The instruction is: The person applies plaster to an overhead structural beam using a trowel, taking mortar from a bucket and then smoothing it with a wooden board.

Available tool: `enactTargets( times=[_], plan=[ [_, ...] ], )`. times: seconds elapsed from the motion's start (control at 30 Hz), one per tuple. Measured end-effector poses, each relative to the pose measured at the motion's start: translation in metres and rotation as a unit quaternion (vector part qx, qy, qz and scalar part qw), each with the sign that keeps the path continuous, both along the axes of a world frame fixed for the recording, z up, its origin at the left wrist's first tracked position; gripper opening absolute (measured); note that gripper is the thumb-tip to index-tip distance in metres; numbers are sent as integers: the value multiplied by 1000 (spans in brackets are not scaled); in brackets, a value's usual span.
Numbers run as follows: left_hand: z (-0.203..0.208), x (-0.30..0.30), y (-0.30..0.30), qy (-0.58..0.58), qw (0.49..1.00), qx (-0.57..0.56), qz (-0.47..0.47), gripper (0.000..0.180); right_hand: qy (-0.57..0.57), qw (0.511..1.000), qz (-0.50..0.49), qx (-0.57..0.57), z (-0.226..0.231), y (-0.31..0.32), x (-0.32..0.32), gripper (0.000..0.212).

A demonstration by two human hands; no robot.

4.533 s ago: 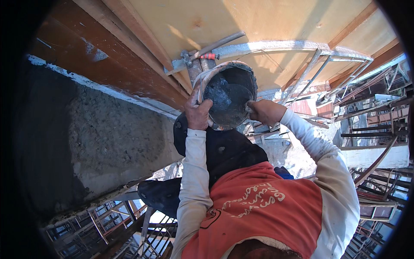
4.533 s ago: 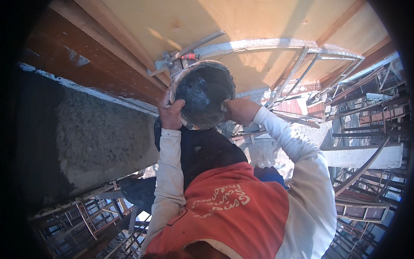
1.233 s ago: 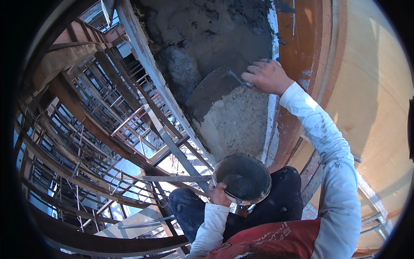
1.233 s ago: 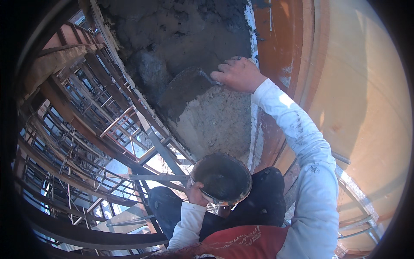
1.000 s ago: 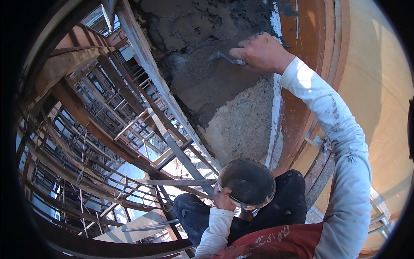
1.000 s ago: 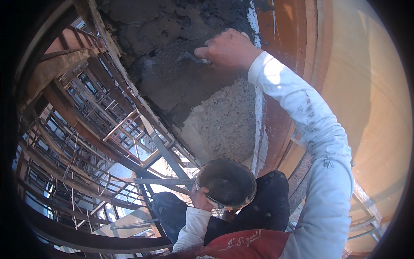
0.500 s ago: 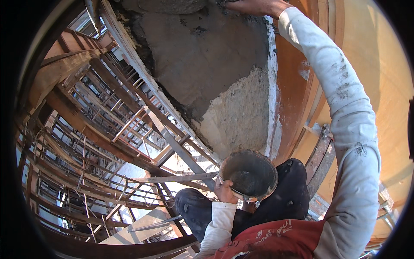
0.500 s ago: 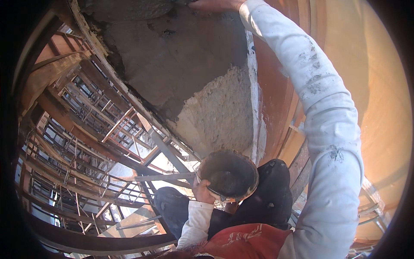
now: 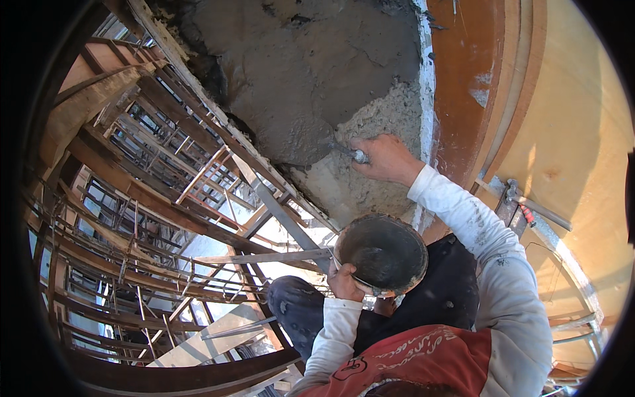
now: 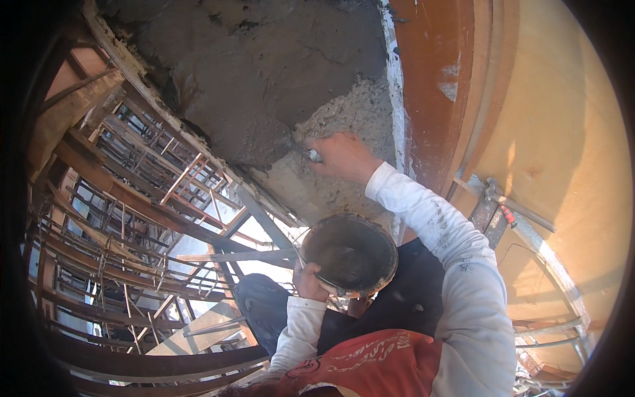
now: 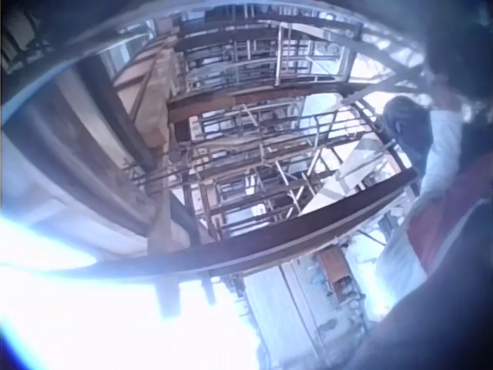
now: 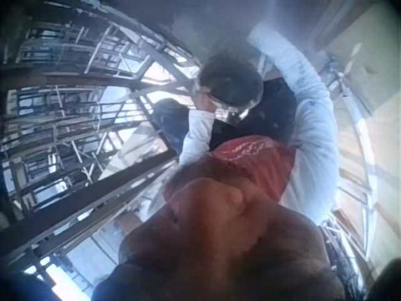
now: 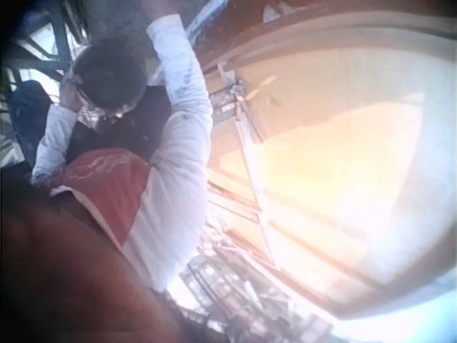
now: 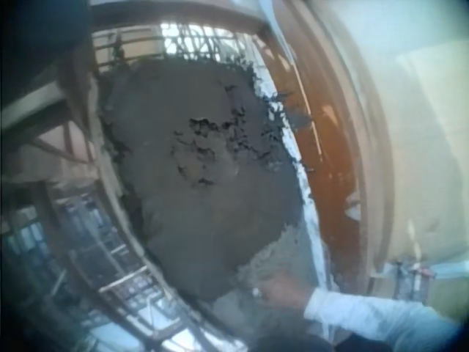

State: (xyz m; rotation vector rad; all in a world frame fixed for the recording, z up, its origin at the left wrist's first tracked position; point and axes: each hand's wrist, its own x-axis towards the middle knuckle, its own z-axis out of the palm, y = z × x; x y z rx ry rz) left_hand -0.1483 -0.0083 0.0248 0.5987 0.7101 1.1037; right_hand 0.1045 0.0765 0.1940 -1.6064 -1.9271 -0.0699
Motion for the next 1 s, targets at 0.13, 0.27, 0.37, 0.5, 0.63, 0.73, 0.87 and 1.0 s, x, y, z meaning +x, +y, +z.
enactTargets(
  times=[0.13, 0.27, 0.37, 0.5, 0.63, 0.73, 0.87, 1.0],
  plan=[
    [-2, -1, 4, -13, 1000, 16, 8, 67, -20, 997, -44, 61, 6, 4, 9, 32],
    [-9, -7, 7, 29, 999, -14, 9, 65, 0, 989, -84, 119, 52, 2, 34, 28],
    [-20, -11, 11, 10, 1000, -22, 10, 63, 71, 981, -123, 135, 64, 1, 52, 29],
    [-20, -6, 9, 10, 1000, -7, 29, 62, -126, 980, -90, 123, 42, -16, 59, 21],
    [-18, -3, 7, -14, 1000, -14, 11, 62, -315, 936, -45, 152, 21, -5, 55, 17],
    [-15, -4, 5, -20, 1000, -16, 10, 63, -352, 914, -31, 198, 53, 6, 50, 20],
    [-9, -7, 4, -22, 1000, -5, 5, 65, -383, 898, -41, 214, 118, 10, 44, 20],
    [-28, -6, 8, -17, 1000, -12, -1, 66, -392, 888, -101, 220, 189, -1, 37, 21]
  ],
)
